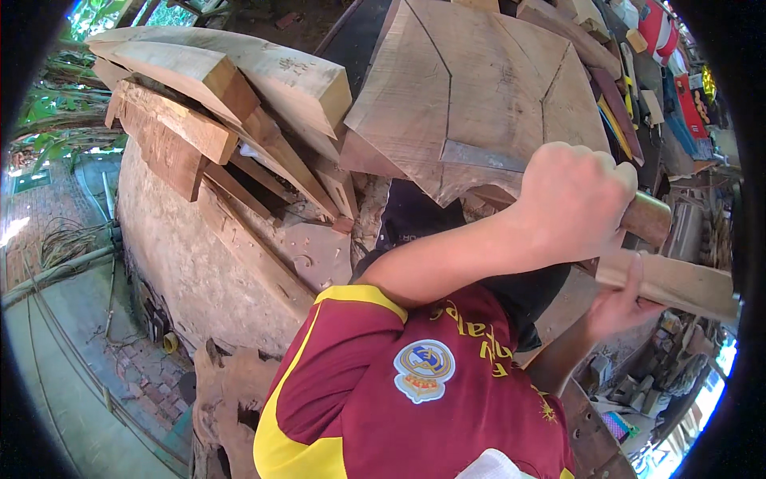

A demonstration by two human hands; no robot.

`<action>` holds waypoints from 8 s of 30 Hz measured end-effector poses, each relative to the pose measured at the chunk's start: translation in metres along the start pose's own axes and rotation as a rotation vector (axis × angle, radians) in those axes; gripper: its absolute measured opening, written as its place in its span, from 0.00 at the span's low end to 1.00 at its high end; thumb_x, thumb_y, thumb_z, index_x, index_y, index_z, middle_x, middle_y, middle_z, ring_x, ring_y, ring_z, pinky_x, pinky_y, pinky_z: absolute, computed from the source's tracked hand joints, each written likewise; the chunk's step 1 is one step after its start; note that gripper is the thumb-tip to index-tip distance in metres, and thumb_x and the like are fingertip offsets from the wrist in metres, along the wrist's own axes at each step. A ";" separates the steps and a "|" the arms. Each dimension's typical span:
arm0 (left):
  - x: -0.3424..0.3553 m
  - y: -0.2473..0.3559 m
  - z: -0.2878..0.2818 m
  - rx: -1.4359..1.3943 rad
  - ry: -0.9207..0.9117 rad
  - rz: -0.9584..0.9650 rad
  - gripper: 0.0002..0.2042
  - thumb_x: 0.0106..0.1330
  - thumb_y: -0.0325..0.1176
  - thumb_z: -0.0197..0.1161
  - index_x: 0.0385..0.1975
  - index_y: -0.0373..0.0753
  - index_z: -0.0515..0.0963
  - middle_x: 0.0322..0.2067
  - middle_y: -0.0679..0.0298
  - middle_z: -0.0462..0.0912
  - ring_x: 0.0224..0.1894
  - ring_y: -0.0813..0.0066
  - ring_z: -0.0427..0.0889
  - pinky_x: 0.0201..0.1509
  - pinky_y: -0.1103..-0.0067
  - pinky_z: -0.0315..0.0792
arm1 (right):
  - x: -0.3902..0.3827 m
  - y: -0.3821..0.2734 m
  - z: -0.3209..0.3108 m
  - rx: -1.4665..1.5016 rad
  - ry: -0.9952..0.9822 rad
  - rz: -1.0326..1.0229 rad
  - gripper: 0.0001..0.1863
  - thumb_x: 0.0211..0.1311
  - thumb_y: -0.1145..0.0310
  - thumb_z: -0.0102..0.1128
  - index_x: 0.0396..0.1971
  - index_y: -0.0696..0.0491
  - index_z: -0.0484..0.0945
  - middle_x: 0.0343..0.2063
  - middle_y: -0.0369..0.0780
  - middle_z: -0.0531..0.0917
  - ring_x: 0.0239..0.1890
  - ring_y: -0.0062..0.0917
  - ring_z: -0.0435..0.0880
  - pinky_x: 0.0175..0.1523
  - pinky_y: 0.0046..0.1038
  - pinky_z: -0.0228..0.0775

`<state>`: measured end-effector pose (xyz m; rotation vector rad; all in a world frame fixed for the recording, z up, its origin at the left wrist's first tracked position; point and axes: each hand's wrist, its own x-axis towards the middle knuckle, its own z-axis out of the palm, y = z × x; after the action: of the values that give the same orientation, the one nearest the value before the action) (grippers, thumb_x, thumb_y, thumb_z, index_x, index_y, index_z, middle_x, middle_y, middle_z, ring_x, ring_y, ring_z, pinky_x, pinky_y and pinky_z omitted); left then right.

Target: The person carves a large, irregularly shaped piece of wood using a chisel and a wooden mallet. They repeatedly strike the chisel to remove material along marked lines. The person also uses a brush to sweep away wood shavings and flips the wood to work on different sections.

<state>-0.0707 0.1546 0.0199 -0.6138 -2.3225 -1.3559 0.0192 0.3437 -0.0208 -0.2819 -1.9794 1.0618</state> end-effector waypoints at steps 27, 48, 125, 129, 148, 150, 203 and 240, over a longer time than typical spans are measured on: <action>-0.003 -0.002 0.002 0.051 -0.019 0.010 0.11 0.33 0.35 0.67 0.16 0.41 0.73 0.17 0.61 0.75 0.22 0.59 0.79 0.23 0.67 0.71 | -0.014 0.027 -0.013 0.293 -0.105 0.191 0.33 0.49 0.83 0.68 0.56 0.64 0.63 0.52 0.47 0.73 0.51 0.28 0.75 0.53 0.33 0.73; -0.005 -0.004 0.006 0.051 -0.029 0.051 0.11 0.33 0.33 0.66 0.17 0.42 0.71 0.16 0.62 0.74 0.21 0.58 0.77 0.22 0.67 0.68 | -0.026 0.029 -0.011 0.096 -0.004 0.065 0.31 0.45 0.79 0.72 0.52 0.64 0.70 0.51 0.48 0.75 0.50 0.31 0.77 0.53 0.33 0.72; -0.008 -0.004 0.012 0.057 -0.116 0.128 0.11 0.34 0.34 0.66 0.17 0.42 0.70 0.16 0.63 0.74 0.21 0.60 0.78 0.23 0.68 0.69 | -0.030 0.027 -0.031 0.120 -0.111 0.277 0.32 0.51 0.86 0.62 0.57 0.62 0.61 0.51 0.48 0.74 0.51 0.30 0.74 0.57 0.31 0.68; 0.001 -0.007 0.007 0.045 -0.059 0.121 0.11 0.33 0.34 0.66 0.18 0.43 0.72 0.16 0.63 0.74 0.21 0.59 0.78 0.22 0.68 0.69 | -0.017 0.024 -0.038 0.216 -0.147 0.221 0.33 0.51 0.87 0.62 0.58 0.62 0.61 0.51 0.47 0.74 0.49 0.29 0.75 0.55 0.31 0.69; 0.011 -0.018 -0.005 0.126 0.036 0.054 0.10 0.34 0.34 0.64 0.13 0.42 0.70 0.14 0.61 0.73 0.19 0.57 0.77 0.21 0.67 0.68 | 0.001 0.012 -0.012 0.250 -0.184 0.283 0.37 0.50 0.81 0.67 0.60 0.63 0.59 0.52 0.48 0.72 0.52 0.31 0.74 0.58 0.33 0.67; 0.009 -0.018 -0.004 0.109 0.017 0.066 0.10 0.34 0.33 0.65 0.14 0.42 0.70 0.14 0.61 0.73 0.19 0.58 0.77 0.20 0.67 0.68 | -0.001 0.012 -0.006 0.475 -0.170 0.311 0.34 0.51 0.83 0.65 0.59 0.62 0.61 0.52 0.46 0.73 0.52 0.28 0.74 0.57 0.31 0.68; 0.019 -0.003 -0.009 -0.049 0.118 0.024 0.12 0.31 0.32 0.65 0.16 0.41 0.70 0.15 0.61 0.73 0.20 0.57 0.77 0.21 0.67 0.68 | 0.001 0.010 -0.014 0.349 -0.139 0.330 0.31 0.50 0.87 0.60 0.56 0.61 0.63 0.49 0.47 0.75 0.47 0.29 0.76 0.52 0.30 0.72; 0.026 -0.006 -0.020 -0.122 0.089 -0.024 0.11 0.32 0.32 0.66 0.16 0.37 0.74 0.19 0.56 0.78 0.24 0.57 0.80 0.26 0.67 0.72 | 0.053 0.001 -0.007 -0.429 -0.124 -0.265 0.33 0.48 0.79 0.70 0.56 0.61 0.66 0.53 0.50 0.74 0.52 0.38 0.77 0.58 0.37 0.71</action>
<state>-0.0935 0.1388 0.0382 -0.5511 -2.1962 -1.5139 -0.0079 0.3767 0.0109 -0.1765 -2.2726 0.4915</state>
